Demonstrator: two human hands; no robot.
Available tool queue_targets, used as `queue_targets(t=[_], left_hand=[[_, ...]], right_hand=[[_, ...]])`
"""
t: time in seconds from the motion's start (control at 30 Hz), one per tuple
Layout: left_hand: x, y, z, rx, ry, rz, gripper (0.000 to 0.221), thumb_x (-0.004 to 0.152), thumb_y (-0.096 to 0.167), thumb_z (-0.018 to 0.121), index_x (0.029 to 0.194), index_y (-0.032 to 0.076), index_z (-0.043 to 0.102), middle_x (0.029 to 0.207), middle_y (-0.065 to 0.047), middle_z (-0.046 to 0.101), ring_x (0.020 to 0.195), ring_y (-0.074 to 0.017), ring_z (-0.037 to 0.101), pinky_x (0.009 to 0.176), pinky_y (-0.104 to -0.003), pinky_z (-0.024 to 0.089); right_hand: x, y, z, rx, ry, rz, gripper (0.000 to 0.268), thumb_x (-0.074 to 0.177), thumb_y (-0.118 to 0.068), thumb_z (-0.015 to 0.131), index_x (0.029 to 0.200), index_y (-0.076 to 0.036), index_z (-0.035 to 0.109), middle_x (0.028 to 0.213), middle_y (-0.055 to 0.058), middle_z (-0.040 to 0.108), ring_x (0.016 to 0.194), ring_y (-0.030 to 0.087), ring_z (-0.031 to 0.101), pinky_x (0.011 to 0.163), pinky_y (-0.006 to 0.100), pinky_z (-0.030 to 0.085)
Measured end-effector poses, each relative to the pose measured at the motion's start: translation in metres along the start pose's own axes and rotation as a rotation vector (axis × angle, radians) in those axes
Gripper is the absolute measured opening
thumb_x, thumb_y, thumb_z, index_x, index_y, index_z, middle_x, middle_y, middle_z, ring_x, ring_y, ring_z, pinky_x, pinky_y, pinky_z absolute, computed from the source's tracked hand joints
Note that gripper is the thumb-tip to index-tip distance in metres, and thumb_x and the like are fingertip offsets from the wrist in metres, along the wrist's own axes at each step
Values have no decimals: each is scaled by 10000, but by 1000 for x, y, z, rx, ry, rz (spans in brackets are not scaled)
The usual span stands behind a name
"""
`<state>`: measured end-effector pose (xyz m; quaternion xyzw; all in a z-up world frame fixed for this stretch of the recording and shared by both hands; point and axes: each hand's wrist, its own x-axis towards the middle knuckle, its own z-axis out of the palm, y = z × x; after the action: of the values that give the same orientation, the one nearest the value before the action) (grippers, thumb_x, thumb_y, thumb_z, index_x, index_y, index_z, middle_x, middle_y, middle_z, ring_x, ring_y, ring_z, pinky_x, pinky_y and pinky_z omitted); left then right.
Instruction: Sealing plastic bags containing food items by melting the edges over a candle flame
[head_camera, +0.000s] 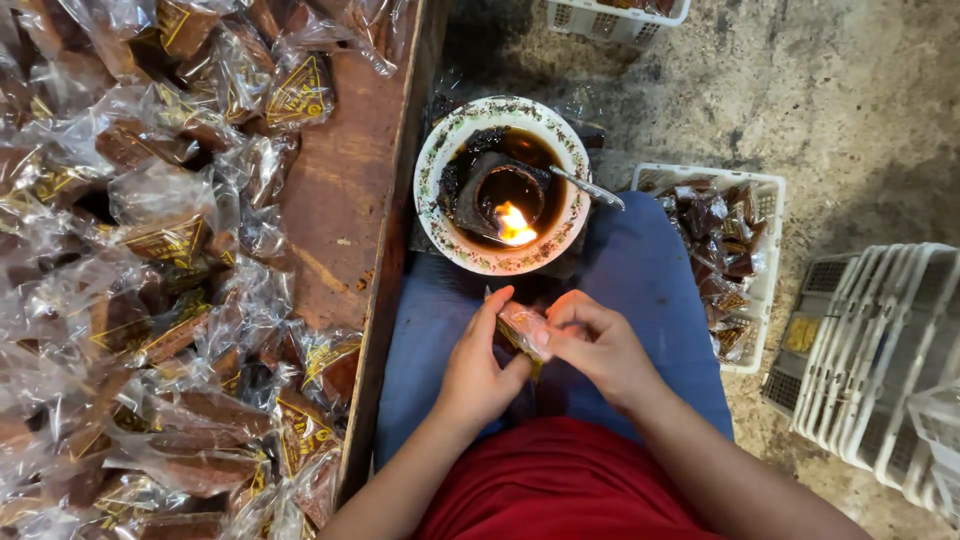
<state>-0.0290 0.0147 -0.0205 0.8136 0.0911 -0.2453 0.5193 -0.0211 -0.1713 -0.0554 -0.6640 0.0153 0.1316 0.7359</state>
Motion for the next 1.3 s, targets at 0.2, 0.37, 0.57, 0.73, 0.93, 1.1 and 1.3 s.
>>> queue_targets(t=[0.2, 0.37, 0.57, 0.73, 0.93, 1.1, 1.3], left_hand=[[-7, -4, -2, 140, -20, 352, 854, 765, 123, 778, 1547, 234, 452, 1134, -128, 642, 1021, -352, 700, 875, -488, 585], [-14, 25, -16, 495, -237, 534, 876, 794, 194, 735, 1578, 112, 353, 1095, -182, 638, 988, -436, 672, 836, -544, 567], [-9, 15, -106, 686, 375, 520, 447, 813, 73, 624, 1257, 35, 651, 1269, -180, 630, 1160, -372, 572, 994, -478, 463], [-9, -58, -199, 1172, 898, 135, 348, 891, 283, 765, 1163, 80, 688, 1111, -172, 646, 977, -368, 595, 801, -490, 462], [-16, -8, -176, 306, 699, 239, 98, 1054, 85, 611, 1080, 9, 666, 915, -85, 708, 653, -181, 558, 609, -311, 467], [9, -46, -179, 860, 856, 404, 603, 772, 222, 880, 1221, -18, 556, 1267, -296, 530, 1138, -456, 503, 969, -552, 454], [6, -63, -197, 982, 1074, 418, 92, 960, 14, 778, 950, -21, 694, 940, -184, 699, 773, -369, 611, 695, -461, 490]], right_hand=[[5, -14, -14, 211, -169, 415, 373, 764, -28, 831, 1052, -40, 595, 963, 114, 662, 840, 199, 656, 625, 282, 550], [-9, -64, -19, -575, -378, 309, 671, 747, -25, 740, 1302, -215, 414, 1076, 203, 691, 1031, 408, 718, 850, 497, 579], [2, -125, -84, -1095, 49, 729, 707, 906, -166, 711, 1545, -284, 433, 1232, 153, 721, 665, 300, 749, 476, 367, 573], [-18, -138, -103, -1018, 301, 319, 817, 916, -135, 679, 1585, 110, 279, 1407, 345, 406, 1086, 436, 565, 792, 537, 565], [-14, -86, -75, -687, 230, 104, 676, 839, -91, 718, 1460, -35, 458, 1361, 171, 489, 1070, 270, 609, 785, 403, 578], [-10, -115, -29, -676, -112, -43, 430, 801, -148, 758, 1224, -135, 684, 1203, -23, 701, 975, 128, 672, 734, 250, 516], [-11, -116, -34, -642, -39, -91, 429, 814, -125, 762, 1236, -98, 691, 1199, -4, 687, 984, 138, 681, 803, 254, 527]])
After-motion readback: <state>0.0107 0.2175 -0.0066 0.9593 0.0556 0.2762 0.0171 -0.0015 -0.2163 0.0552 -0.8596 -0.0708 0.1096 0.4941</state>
